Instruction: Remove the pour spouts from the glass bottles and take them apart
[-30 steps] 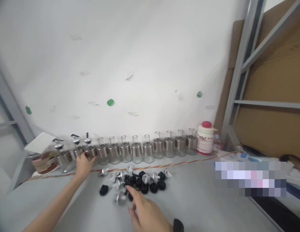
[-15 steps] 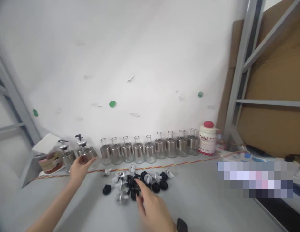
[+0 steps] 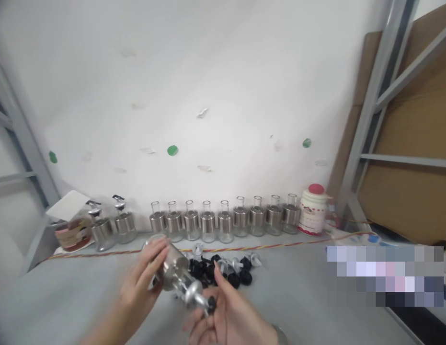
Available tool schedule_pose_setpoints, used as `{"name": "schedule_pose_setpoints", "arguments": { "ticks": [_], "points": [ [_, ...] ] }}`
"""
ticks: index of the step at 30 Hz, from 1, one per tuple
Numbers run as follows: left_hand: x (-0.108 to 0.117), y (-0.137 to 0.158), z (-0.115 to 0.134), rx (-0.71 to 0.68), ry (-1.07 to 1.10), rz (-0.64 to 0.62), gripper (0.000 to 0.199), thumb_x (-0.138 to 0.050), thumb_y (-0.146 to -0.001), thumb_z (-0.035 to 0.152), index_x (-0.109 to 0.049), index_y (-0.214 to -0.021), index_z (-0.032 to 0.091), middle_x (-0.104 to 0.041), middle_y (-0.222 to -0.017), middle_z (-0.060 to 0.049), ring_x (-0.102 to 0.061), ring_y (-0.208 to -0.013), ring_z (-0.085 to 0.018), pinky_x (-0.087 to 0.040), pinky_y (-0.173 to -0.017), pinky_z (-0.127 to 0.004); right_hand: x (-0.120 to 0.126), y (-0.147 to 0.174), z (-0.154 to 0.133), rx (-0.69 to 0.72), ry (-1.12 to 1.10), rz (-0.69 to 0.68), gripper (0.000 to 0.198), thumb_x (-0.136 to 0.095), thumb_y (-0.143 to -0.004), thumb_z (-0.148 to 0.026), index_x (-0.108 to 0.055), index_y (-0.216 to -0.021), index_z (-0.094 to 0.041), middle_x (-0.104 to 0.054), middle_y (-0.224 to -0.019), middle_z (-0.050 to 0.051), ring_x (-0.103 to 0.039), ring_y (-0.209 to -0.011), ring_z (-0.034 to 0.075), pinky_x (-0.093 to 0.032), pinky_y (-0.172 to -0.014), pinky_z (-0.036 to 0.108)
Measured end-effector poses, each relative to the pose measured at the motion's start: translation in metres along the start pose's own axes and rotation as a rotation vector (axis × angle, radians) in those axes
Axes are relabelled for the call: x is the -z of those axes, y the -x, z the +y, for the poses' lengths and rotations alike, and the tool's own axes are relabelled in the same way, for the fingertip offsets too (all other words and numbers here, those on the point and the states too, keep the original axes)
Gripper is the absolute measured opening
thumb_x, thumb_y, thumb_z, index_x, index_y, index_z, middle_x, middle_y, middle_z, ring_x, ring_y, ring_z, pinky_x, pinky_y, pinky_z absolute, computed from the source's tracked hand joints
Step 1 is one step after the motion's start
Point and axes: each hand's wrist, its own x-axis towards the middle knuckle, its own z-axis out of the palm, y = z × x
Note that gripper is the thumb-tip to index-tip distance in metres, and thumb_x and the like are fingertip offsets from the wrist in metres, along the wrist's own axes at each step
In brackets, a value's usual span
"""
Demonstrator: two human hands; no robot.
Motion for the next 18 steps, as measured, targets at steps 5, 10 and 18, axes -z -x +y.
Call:
{"name": "schedule_pose_setpoints", "arguments": {
  "ticks": [5, 10, 18],
  "points": [
    [0.007, 0.004, 0.005, -0.208, -0.115, -0.127, 0.048, -0.045, -0.079, 0.002, -0.041, -0.124, 0.017, -0.048, -0.123, -0.013, -0.038, -0.118, -0.027, -0.036, -0.095, -0.047, 0.000, 0.008, 0.001, -0.066, 0.066, 0.001, 0.040, -0.052, -0.077, -0.042, -0.063, -0.081, -0.004, -0.065, -0.067, 0.009, -0.060, -0.057, 0.009, -0.039, -0.056, 0.016],
    [0.003, 0.003, 0.002, -0.229, -0.163, -0.124, 0.039, -0.042, -0.081, 0.005, -0.048, -0.118, 0.017, -0.060, -0.107, -0.009, -0.045, -0.113, -0.023, -0.034, -0.097, -0.043, -0.003, 0.008, 0.004, -0.120, 0.264, 0.107, 0.021, -0.062, -0.071, -0.027, -0.065, -0.073, -0.006, -0.062, -0.059, 0.004, -0.052, -0.048, 0.005, -0.036, -0.048, 0.013],
    [0.002, -0.006, 0.012, -0.233, -0.173, -0.008, 0.027, -0.043, -0.078, 0.003, -0.060, -0.095, 0.015, -0.067, -0.096, -0.008, -0.053, -0.103, -0.022, -0.035, -0.093, -0.041, -0.004, 0.003, 0.008, -0.126, 0.311, 0.237, 0.013, -0.063, -0.063, -0.023, -0.060, -0.060, -0.011, -0.055, -0.049, -0.001, -0.045, -0.039, 0.004, -0.028, -0.040, 0.015]
  ]
}}
